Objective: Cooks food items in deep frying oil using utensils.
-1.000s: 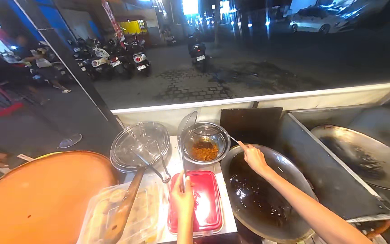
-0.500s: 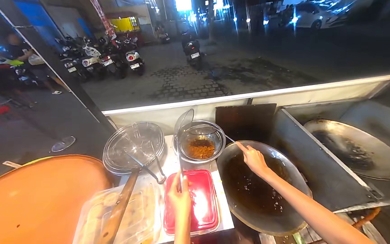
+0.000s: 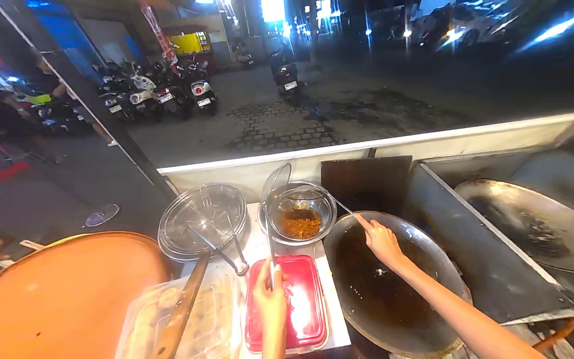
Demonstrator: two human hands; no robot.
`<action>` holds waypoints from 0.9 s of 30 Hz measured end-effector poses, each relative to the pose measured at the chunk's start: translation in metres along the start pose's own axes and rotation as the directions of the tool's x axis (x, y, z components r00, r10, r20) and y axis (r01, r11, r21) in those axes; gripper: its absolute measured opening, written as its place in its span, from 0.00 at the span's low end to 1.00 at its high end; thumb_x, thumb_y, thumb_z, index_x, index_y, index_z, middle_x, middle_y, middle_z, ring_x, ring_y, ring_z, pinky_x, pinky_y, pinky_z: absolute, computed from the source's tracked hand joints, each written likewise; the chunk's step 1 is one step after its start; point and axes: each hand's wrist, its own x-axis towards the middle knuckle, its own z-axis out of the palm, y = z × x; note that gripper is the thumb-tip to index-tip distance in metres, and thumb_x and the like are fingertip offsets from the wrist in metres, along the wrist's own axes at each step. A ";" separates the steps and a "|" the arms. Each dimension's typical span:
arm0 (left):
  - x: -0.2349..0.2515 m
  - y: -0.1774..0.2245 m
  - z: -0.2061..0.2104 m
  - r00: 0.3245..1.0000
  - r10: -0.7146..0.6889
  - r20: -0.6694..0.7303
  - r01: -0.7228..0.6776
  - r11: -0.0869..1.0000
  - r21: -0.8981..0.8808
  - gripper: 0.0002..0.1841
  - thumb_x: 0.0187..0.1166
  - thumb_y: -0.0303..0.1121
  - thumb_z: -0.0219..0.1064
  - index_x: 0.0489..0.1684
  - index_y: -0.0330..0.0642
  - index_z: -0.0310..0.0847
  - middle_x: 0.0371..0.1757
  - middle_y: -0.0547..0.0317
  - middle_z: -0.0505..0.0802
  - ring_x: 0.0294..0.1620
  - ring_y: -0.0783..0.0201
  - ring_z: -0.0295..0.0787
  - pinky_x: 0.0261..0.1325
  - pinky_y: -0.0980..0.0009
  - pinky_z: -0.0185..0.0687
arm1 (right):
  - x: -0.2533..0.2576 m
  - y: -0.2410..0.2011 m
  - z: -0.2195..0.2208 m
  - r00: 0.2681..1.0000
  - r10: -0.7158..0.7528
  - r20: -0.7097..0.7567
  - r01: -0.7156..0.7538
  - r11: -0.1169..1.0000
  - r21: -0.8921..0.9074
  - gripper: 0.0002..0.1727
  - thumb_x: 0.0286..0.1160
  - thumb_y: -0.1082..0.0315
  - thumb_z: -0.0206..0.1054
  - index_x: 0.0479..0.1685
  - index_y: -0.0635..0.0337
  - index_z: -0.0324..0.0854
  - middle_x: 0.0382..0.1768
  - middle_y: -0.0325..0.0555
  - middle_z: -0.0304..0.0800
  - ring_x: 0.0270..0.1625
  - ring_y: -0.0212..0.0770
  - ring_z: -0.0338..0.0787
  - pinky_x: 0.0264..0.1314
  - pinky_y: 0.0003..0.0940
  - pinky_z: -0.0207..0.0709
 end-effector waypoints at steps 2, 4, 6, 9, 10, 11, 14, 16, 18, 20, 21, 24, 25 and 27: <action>-0.002 0.000 0.000 1.000 0.002 -0.005 -0.002 1.000 0.009 0.19 0.87 0.25 0.60 0.75 0.32 0.77 0.27 0.54 0.90 0.09 0.72 0.70 0.08 0.76 0.61 | 0.000 0.001 0.002 0.999 0.021 0.033 -0.021 1.000 0.004 0.33 0.87 0.73 0.54 0.91 0.36 0.66 0.52 0.64 0.90 0.50 0.64 0.92 0.51 0.60 0.85; -0.002 -0.002 0.000 1.000 0.003 -0.002 -0.003 1.000 0.005 0.19 0.87 0.26 0.60 0.75 0.33 0.77 0.26 0.54 0.89 0.09 0.71 0.70 0.08 0.76 0.61 | 0.001 0.000 0.001 0.997 0.038 0.070 -0.038 0.999 0.003 0.33 0.88 0.72 0.53 0.91 0.35 0.65 0.52 0.63 0.90 0.52 0.64 0.92 0.54 0.59 0.84; -0.003 -0.003 -0.001 1.000 -0.005 0.005 0.005 1.000 -0.005 0.20 0.87 0.26 0.60 0.76 0.34 0.77 0.27 0.54 0.89 0.09 0.71 0.69 0.08 0.76 0.60 | -0.005 0.001 -0.002 0.998 0.036 0.044 -0.039 0.996 0.080 0.31 0.89 0.72 0.51 0.90 0.39 0.67 0.51 0.62 0.92 0.53 0.64 0.92 0.57 0.59 0.83; -0.006 -0.003 -0.005 1.000 -0.004 0.004 0.004 1.000 -0.003 0.20 0.87 0.26 0.60 0.76 0.33 0.76 0.27 0.53 0.90 0.08 0.71 0.69 0.08 0.77 0.61 | -0.022 0.014 -0.022 0.994 0.105 -0.036 -0.090 0.950 0.300 0.25 0.92 0.68 0.52 0.85 0.51 0.74 0.48 0.64 0.94 0.51 0.64 0.94 0.60 0.63 0.83; -0.007 -0.003 -0.006 1.000 -0.004 0.002 0.004 1.000 -0.001 0.20 0.87 0.26 0.61 0.76 0.33 0.76 0.28 0.53 0.90 0.09 0.72 0.69 0.08 0.77 0.61 | -0.030 0.022 -0.033 0.985 0.172 -0.008 -0.158 0.920 0.358 0.24 0.92 0.67 0.52 0.85 0.53 0.74 0.49 0.63 0.94 0.49 0.62 0.94 0.60 0.62 0.83; -0.008 -0.002 -0.007 1.000 0.000 0.001 0.000 1.000 -0.002 0.20 0.86 0.25 0.61 0.76 0.32 0.76 0.28 0.53 0.90 0.09 0.72 0.70 0.08 0.77 0.61 | -0.039 0.033 -0.043 0.968 0.249 0.038 -0.243 0.884 0.399 0.24 0.92 0.66 0.53 0.85 0.53 0.74 0.46 0.62 0.93 0.44 0.59 0.93 0.55 0.60 0.83; -0.017 -0.003 -0.007 1.000 -0.027 0.014 0.027 1.000 0.003 0.20 0.88 0.26 0.59 0.77 0.34 0.75 0.29 0.54 0.89 0.10 0.72 0.70 0.09 0.78 0.60 | -0.072 0.086 -0.060 0.877 0.449 0.171 -0.479 0.789 0.385 0.24 0.93 0.65 0.54 0.86 0.52 0.72 0.43 0.60 0.92 0.39 0.55 0.90 0.50 0.55 0.83; -0.020 -0.005 -0.007 1.000 -0.028 0.014 0.028 0.999 0.016 0.20 0.88 0.27 0.59 0.78 0.35 0.75 0.28 0.55 0.89 0.10 0.73 0.70 0.08 0.78 0.59 | -0.088 0.126 -0.058 0.827 0.529 0.192 -0.563 0.776 0.286 0.24 0.91 0.67 0.54 0.84 0.54 0.74 0.53 0.65 0.92 0.50 0.62 0.92 0.59 0.62 0.81; -0.023 -0.007 -0.007 0.999 -0.040 0.027 0.039 0.999 0.026 0.21 0.88 0.28 0.60 0.78 0.36 0.75 0.29 0.55 0.90 0.10 0.73 0.70 0.08 0.78 0.59 | -0.098 0.158 -0.052 0.775 0.596 0.210 -0.627 0.767 0.137 0.24 0.89 0.68 0.56 0.81 0.58 0.76 0.64 0.70 0.87 0.67 0.70 0.87 0.71 0.70 0.75; -0.027 -0.006 -0.006 0.999 -0.042 0.034 0.041 0.999 0.029 0.21 0.88 0.27 0.60 0.78 0.35 0.75 0.29 0.55 0.90 0.09 0.73 0.70 0.07 0.78 0.59 | -0.102 0.181 -0.039 0.723 0.657 0.214 -0.670 0.742 -0.013 0.21 0.83 0.68 0.61 0.74 0.61 0.80 0.64 0.73 0.86 0.69 0.73 0.85 0.68 0.72 0.76; -0.028 -0.005 -0.005 0.998 -0.045 0.038 0.044 0.999 0.032 0.21 0.88 0.27 0.60 0.78 0.35 0.75 0.29 0.55 0.90 0.08 0.73 0.70 0.06 0.78 0.60 | -0.105 0.191 -0.031 0.698 0.683 0.216 -0.686 0.724 -0.074 0.22 0.80 0.67 0.64 0.72 0.62 0.80 0.63 0.73 0.86 0.69 0.73 0.85 0.65 0.71 0.78; -0.032 -0.004 -0.003 0.997 -0.063 0.047 0.061 0.997 0.038 0.21 0.88 0.27 0.59 0.78 0.35 0.74 0.28 0.56 0.90 0.08 0.73 0.69 0.06 0.78 0.59 | -0.111 0.205 -0.009 0.643 0.721 0.256 -0.697 0.690 -0.194 0.23 0.81 0.67 0.63 0.73 0.68 0.76 0.66 0.73 0.83 0.70 0.72 0.84 0.64 0.69 0.80; -0.032 -0.004 -0.004 0.997 -0.063 0.047 0.061 0.997 0.045 0.20 0.89 0.28 0.58 0.78 0.36 0.75 0.28 0.56 0.90 0.08 0.73 0.69 0.06 0.78 0.59 | -0.113 0.199 -0.005 0.619 0.730 0.291 -0.697 0.681 -0.226 0.22 0.83 0.69 0.60 0.72 0.70 0.76 0.68 0.72 0.83 0.71 0.71 0.84 0.64 0.68 0.80; -0.034 -0.003 -0.005 0.997 -0.063 0.047 0.060 0.997 0.056 0.20 0.89 0.28 0.58 0.78 0.36 0.75 0.28 0.56 0.90 0.08 0.73 0.69 0.06 0.78 0.58 | -0.118 0.182 0.006 0.564 0.734 0.378 -0.688 0.671 -0.277 0.18 0.83 0.72 0.59 0.66 0.72 0.80 0.68 0.70 0.84 0.71 0.68 0.85 0.66 0.65 0.81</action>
